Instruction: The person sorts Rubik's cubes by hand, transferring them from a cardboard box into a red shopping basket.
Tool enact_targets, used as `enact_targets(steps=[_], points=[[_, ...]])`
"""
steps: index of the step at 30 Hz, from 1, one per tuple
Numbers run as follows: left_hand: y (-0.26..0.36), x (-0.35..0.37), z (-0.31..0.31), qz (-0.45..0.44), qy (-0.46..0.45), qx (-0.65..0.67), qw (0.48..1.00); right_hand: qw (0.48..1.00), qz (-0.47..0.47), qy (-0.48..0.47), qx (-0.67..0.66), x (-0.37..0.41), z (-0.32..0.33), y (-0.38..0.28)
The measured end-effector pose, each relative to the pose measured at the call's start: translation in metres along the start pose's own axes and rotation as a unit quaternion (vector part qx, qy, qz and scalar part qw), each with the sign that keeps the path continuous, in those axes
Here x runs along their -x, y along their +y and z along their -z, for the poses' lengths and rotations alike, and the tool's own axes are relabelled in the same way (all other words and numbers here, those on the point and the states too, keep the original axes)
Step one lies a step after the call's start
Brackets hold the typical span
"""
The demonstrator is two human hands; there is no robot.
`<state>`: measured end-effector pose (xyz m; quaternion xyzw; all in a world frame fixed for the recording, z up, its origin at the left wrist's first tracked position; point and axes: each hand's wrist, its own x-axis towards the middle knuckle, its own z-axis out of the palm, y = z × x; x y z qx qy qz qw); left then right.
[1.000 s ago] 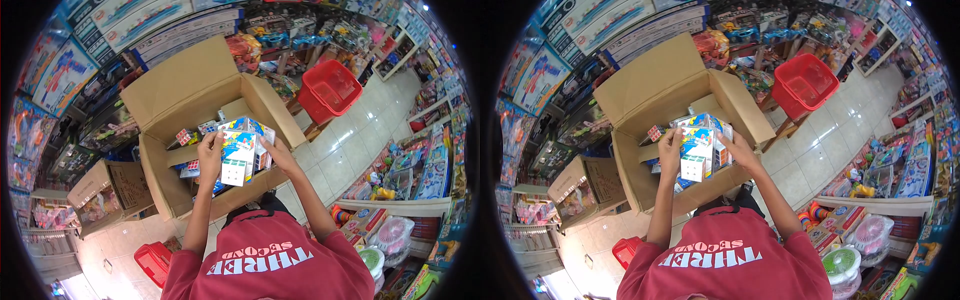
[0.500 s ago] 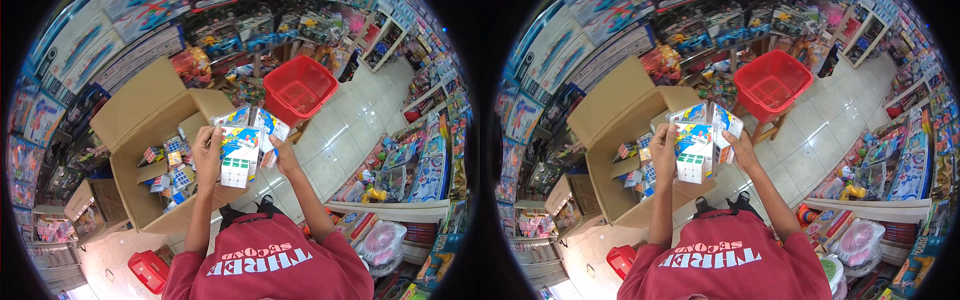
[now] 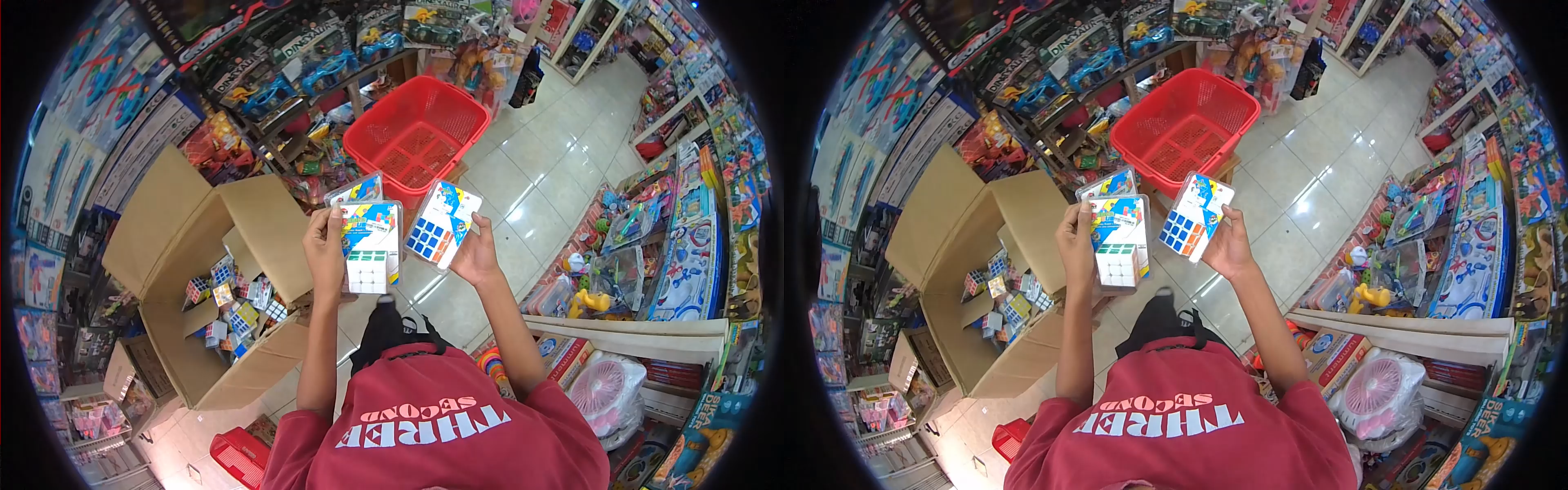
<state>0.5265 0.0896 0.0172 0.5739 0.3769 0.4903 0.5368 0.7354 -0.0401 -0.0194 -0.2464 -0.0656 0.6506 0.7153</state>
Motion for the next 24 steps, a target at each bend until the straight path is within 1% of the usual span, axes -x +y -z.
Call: enact_targets(steps=[3, 5, 6, 9, 10, 13, 14, 16, 17, 18, 21, 24], points=[[-0.014, -0.018, -0.017, 0.017, -0.012, 0.023, 1.0, 0.999, -0.014, 0.002, -0.047, -0.009, 0.017, -0.014], [-0.025, -0.033, -0.029, 0.027, 0.001, 0.037, 0.999, 0.997, -0.025, -0.005, -0.078, -0.018, 0.026, -0.026], [-0.031, -0.041, -0.034, 0.032, 0.008, 0.044, 0.998, 0.996, -0.027, 0.017, -0.082, -0.025, 0.031, -0.032], [-0.043, -0.071, -0.048, 0.025, 0.015, 0.014, 0.999, 0.999, -0.021, -0.033, -0.025, -0.051, 0.04, -0.054], [-0.047, -0.08, -0.052, 0.023, 0.022, 0.016, 0.999, 0.997, -0.047, -0.052, -0.041, -0.062, 0.049, -0.062], [-0.058, -0.113, -0.06, 0.047, 0.04, 0.036, 0.997, 0.998, -0.058, -0.004, 0.039, -0.102, 0.056, -0.086], [-0.059, -0.12, -0.066, 0.058, 0.06, 0.062, 0.995, 0.996, -0.073, -0.006, 0.057, -0.113, 0.055, -0.095], [-0.067, -0.137, -0.065, 0.066, 0.076, 0.065, 0.993, 0.979, -0.106, 0.011, 0.176, -0.145, 0.051, -0.109], [-0.07, -0.146, -0.063, 0.069, 0.08, 0.065, 0.992, 0.965, -0.118, 0.017, 0.233, -0.159, 0.049, -0.114], [-0.072, -0.153, -0.064, 0.078, 0.094, 0.079, 0.989, 0.945, -0.108, 0.035, 0.308, -0.171, 0.039, -0.118], [-0.079, -0.172, -0.065, 0.091, 0.116, 0.107, 0.983, 0.864, -0.083, 0.027, 0.495, -0.218, 0.059, -0.114], [-0.084, -0.182, -0.062, 0.089, 0.144, 0.083, 0.982, 0.73, -0.145, -0.012, 0.667, -0.257, 0.064, -0.107]])
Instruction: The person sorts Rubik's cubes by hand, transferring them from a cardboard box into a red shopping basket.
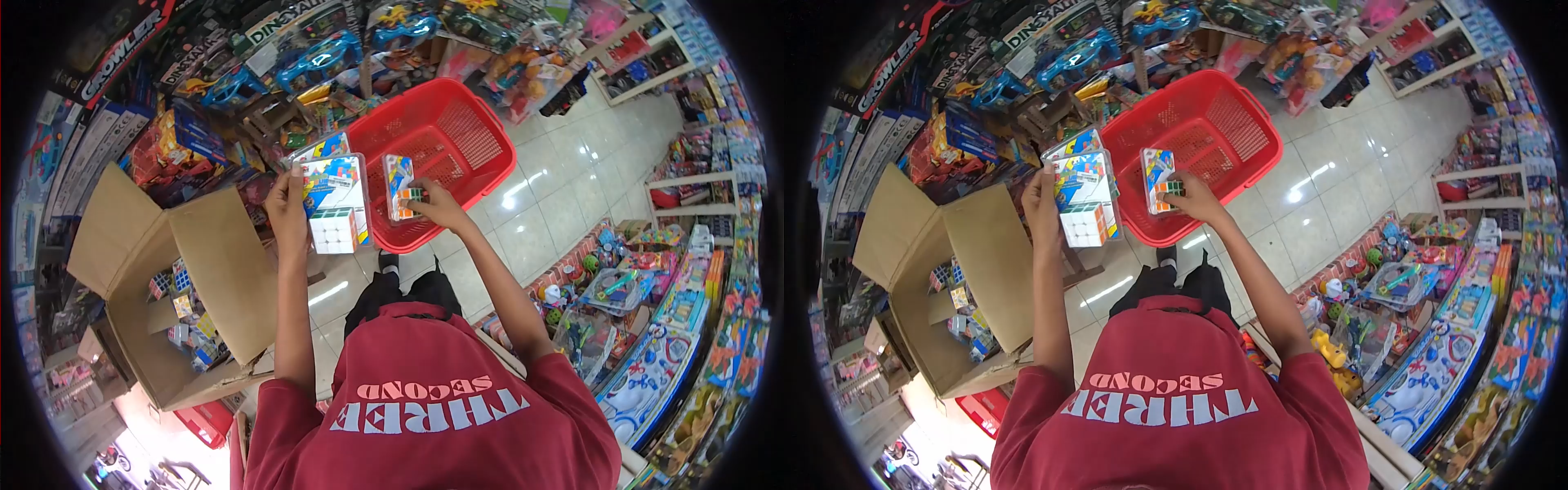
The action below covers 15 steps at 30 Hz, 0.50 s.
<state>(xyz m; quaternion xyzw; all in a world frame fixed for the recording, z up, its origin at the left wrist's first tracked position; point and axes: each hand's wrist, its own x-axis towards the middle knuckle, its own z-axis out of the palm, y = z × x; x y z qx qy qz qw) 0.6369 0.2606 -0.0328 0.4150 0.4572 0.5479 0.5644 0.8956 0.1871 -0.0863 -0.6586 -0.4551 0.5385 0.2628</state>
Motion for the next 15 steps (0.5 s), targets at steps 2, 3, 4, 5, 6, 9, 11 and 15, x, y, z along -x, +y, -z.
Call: enact_targets(steps=[2, 3, 4, 5, 6, 9, 11, 15], points=[[0.003, -0.004, 0.001, 0.001, -0.006, -0.005, 1.0, 0.974, 0.076, -0.013, 0.212, -0.043, -0.009, 0.034], [0.002, -0.005, 0.002, 0.0, 0.0, -0.016, 1.0, 0.942, 0.114, -0.017, 0.316, -0.064, -0.013, 0.052], [-0.001, -0.007, 0.004, -0.001, 0.007, -0.027, 1.0, 0.924, 0.074, -0.055, 0.371, -0.076, -0.017, 0.055], [-0.003, -0.007, 0.005, 0.0, 0.014, -0.038, 0.999, 0.913, 0.042, -0.062, 0.402, -0.084, -0.023, 0.059], [-0.004, -0.006, 0.006, 0.001, 0.017, -0.037, 0.999, 0.899, 0.011, -0.069, 0.431, -0.088, -0.032, 0.06], [-0.006, -0.006, 0.002, 0.005, 0.027, -0.038, 0.999, 0.876, -0.04, -0.12, 0.466, -0.112, -0.045, 0.075], [-0.008, -0.006, -0.004, 0.012, 0.036, -0.039, 0.999, 0.866, -0.056, -0.122, 0.482, -0.115, -0.052, 0.071], [-0.012, -0.005, -0.014, -0.001, 0.037, -0.047, 0.998, 0.87, -0.045, -0.134, 0.473, -0.13, -0.059, 0.092]])
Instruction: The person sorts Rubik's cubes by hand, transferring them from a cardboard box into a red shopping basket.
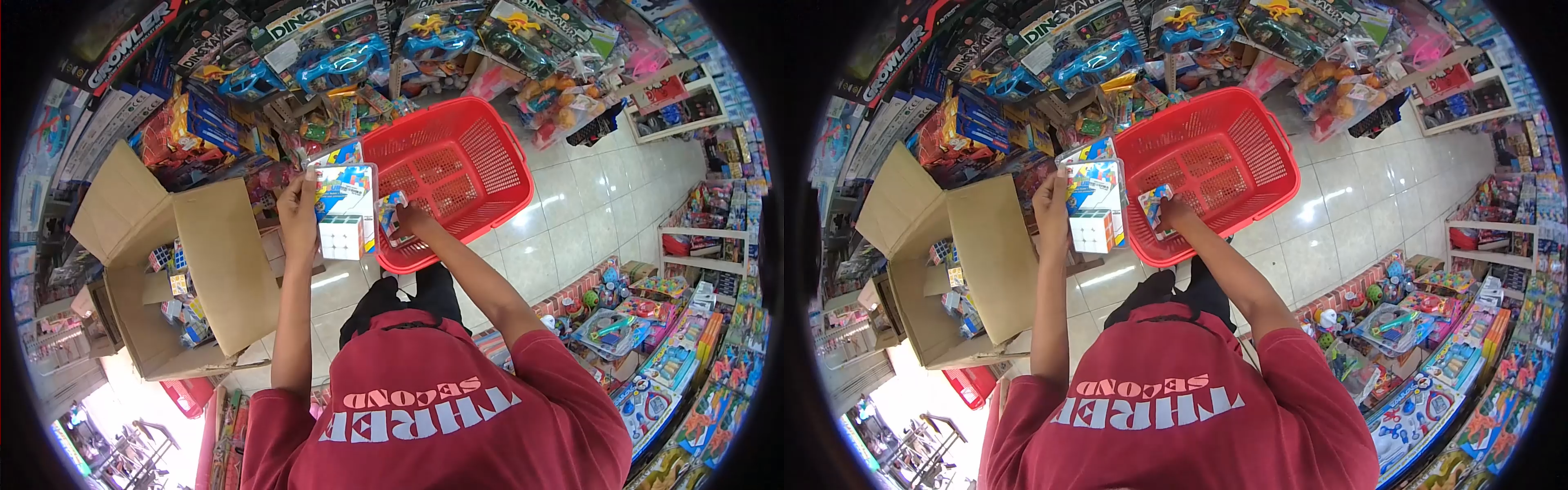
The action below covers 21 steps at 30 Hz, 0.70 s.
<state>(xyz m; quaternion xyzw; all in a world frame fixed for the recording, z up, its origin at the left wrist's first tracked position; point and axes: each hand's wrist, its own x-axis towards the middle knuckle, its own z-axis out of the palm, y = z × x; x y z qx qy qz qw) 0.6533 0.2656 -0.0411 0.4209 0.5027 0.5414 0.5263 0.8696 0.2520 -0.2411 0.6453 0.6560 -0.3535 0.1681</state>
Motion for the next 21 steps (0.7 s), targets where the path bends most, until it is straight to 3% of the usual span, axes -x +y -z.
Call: enact_targets(steps=[6, 12, 19, 21], points=[[-0.006, -0.008, -0.017, 0.013, -0.008, 0.002, 1.0, 0.994, 0.08, -0.074, -0.021, -0.02, 0.005, 0.031], [-0.009, -0.012, -0.031, 0.029, -0.001, 0.03, 0.999, 0.992, 0.115, 0.009, 0.056, -0.033, -0.019, 0.031], [-0.018, -0.016, -0.036, 0.037, -0.016, 0.069, 0.997, 0.975, 0.198, -0.084, 0.056, -0.021, 0.013, 0.033], [-0.015, -0.016, -0.04, 0.053, -0.024, 0.088, 0.994, 0.976, 0.202, -0.076, 0.004, -0.011, 0.03, 0.037]])
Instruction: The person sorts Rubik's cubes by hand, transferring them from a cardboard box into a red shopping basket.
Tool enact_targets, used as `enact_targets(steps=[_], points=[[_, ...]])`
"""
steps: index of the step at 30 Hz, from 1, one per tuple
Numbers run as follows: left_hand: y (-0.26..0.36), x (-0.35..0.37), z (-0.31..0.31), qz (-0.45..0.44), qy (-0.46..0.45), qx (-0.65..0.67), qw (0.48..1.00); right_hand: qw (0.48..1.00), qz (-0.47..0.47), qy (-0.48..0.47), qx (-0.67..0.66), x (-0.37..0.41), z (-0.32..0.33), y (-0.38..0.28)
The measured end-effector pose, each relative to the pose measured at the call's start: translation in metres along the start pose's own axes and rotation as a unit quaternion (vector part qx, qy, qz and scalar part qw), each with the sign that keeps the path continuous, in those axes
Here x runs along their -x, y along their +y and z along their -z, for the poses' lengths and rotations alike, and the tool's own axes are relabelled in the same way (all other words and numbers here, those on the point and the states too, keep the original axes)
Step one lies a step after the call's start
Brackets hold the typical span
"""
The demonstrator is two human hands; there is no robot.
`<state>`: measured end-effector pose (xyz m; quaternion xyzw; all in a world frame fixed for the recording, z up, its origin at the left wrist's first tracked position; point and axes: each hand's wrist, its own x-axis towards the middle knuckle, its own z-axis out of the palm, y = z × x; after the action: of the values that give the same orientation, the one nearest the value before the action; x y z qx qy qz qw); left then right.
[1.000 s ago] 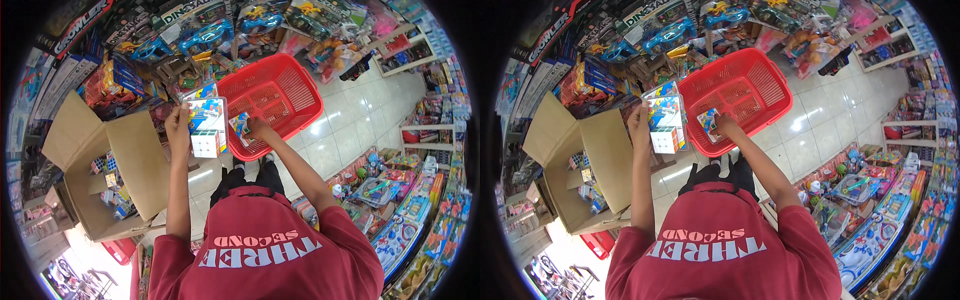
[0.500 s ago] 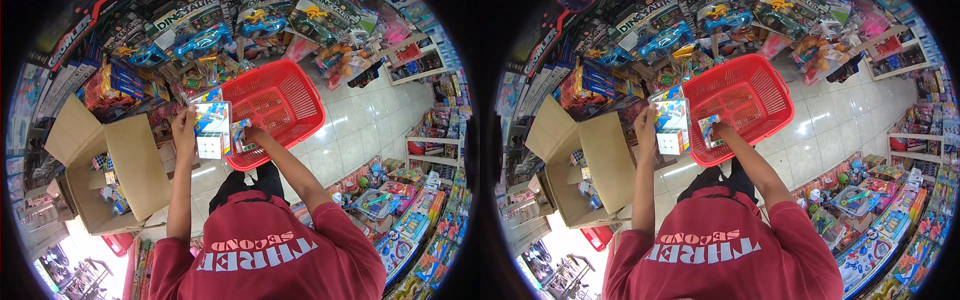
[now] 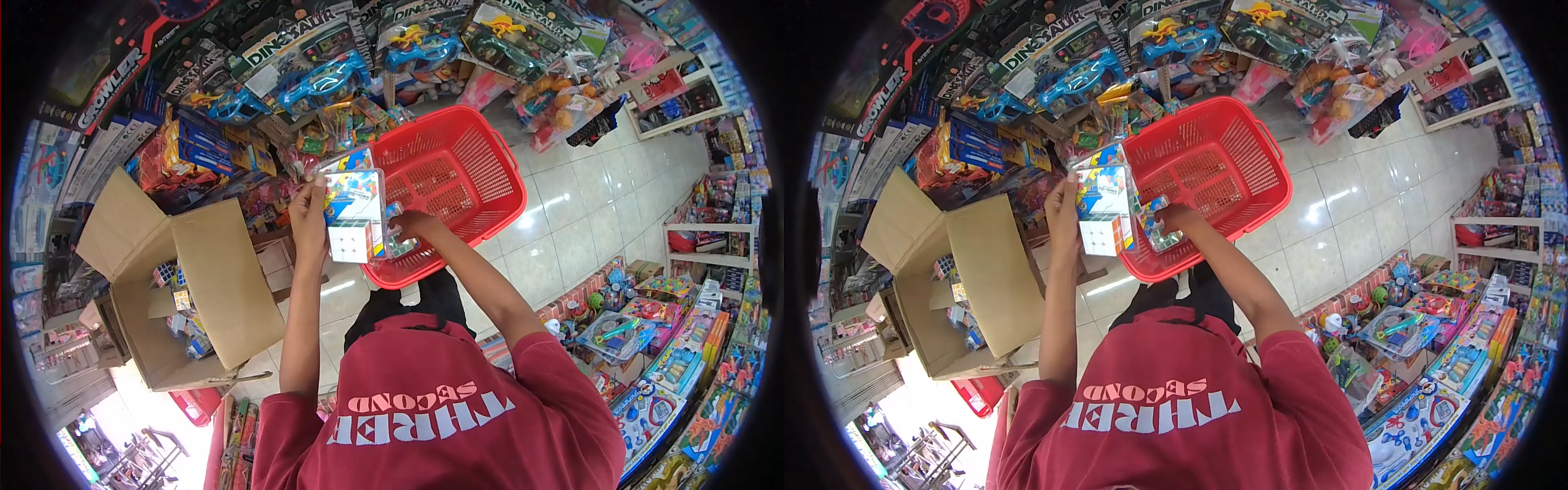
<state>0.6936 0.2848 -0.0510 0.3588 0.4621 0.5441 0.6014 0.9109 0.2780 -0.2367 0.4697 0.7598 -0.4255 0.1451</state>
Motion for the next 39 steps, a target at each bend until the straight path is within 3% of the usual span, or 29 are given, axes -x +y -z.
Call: enact_targets(steps=[1, 2, 3, 4, 6, 9, 10, 14, 18, 21, 25, 32, 36, 39], points=[[0.001, 0.0, -0.002, 0.008, -0.002, 0.004, 1.0, 1.0, 0.005, 0.009, -0.024, 0.006, 0.008, 0.0], [0.001, 0.0, -0.004, 0.017, -0.006, 0.008, 1.0, 0.995, 0.032, 0.076, -0.048, 0.01, 0.015, 0.0], [0.001, -0.001, -0.007, 0.03, -0.01, 0.018, 0.999, 0.971, 0.023, 0.089, -0.223, 0.016, 0.024, -0.003], [0.0, -0.002, -0.011, 0.042, -0.013, 0.029, 0.999, 0.916, 0.014, 0.099, -0.389, 0.028, 0.035, -0.01], [-0.008, -0.006, -0.014, 0.056, -0.031, 0.035, 0.997, 0.758, 0.035, 0.081, -0.647, 0.057, 0.06, -0.029], [-0.015, -0.01, -0.027, 0.095, -0.054, 0.063, 0.992, 0.607, 0.158, 0.061, -0.777, 0.075, 0.07, -0.036], [-0.009, -0.007, -0.037, 0.114, -0.049, 0.067, 0.99, 0.606, 0.145, 0.065, -0.779, 0.083, 0.074, -0.038], [-0.015, -0.013, -0.044, 0.126, -0.061, 0.107, 0.984, 0.499, 0.172, 0.064, -0.847, 0.102, 0.074, -0.035], [-0.03, -0.019, -0.047, 0.137, -0.05, 0.119, 0.982, 0.77, 0.146, 0.293, -0.547, 0.127, 0.084, -0.047], [-0.04, -0.023, -0.048, 0.152, -0.041, 0.139, 0.978, 0.852, 0.165, 0.398, -0.297, 0.139, 0.088, -0.049], [-0.047, -0.025, -0.058, 0.184, -0.016, 0.148, 0.972, 0.902, 0.135, 0.391, -0.126, 0.148, 0.089, -0.052], [-0.085, -0.045, -0.05, 0.174, -0.035, 0.12, 0.977, 0.909, 0.026, 0.416, 0.006, 0.139, 0.086, -0.027], [-0.095, -0.049, -0.038, 0.091, -0.034, 0.022, 0.995, 0.931, 0.014, 0.365, -0.023, 0.132, 0.08, 0.002], [-0.105, -0.049, -0.03, 0.071, -0.023, -0.004, 0.997, 0.965, -0.1, 0.241, 0.016, 0.114, 0.068, 0.016]])
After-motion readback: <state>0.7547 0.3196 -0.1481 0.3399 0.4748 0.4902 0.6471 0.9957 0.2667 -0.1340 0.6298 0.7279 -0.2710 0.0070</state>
